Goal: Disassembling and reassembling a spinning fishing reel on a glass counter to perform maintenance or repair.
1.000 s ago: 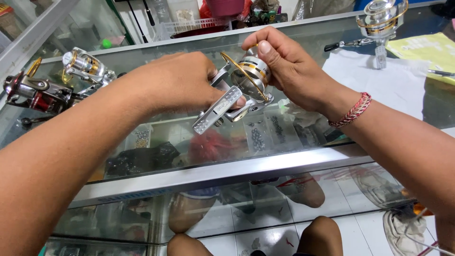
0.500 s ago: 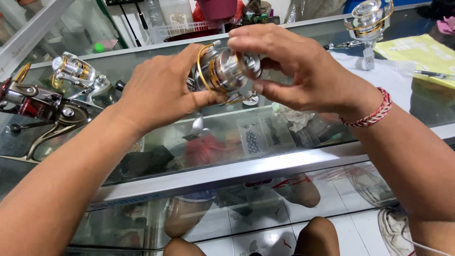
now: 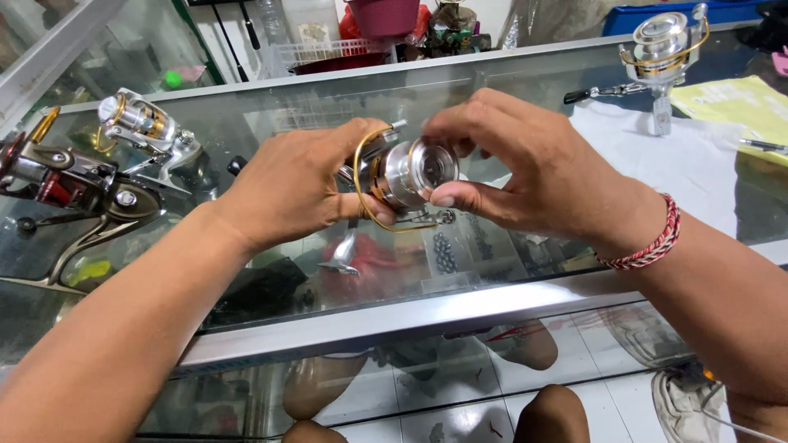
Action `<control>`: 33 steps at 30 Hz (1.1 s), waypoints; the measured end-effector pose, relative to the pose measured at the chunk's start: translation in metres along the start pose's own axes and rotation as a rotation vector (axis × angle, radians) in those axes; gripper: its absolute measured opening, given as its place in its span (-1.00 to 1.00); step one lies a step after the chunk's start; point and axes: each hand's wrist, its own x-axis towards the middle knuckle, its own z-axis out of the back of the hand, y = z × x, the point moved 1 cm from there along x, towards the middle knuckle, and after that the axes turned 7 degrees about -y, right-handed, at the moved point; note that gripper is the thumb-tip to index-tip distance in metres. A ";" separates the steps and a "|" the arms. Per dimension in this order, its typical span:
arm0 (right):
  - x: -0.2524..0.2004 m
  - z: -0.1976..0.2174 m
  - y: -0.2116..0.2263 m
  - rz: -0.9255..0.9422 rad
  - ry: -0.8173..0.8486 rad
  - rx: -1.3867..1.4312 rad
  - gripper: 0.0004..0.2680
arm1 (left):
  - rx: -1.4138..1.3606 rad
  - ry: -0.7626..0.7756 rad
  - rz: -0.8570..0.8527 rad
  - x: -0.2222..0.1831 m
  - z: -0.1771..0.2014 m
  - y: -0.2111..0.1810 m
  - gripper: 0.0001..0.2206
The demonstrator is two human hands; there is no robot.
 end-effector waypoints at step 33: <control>-0.011 -0.019 -0.021 -0.487 0.579 -0.007 -0.87 | 0.008 -0.055 -0.078 -0.007 0.002 -0.001 -0.40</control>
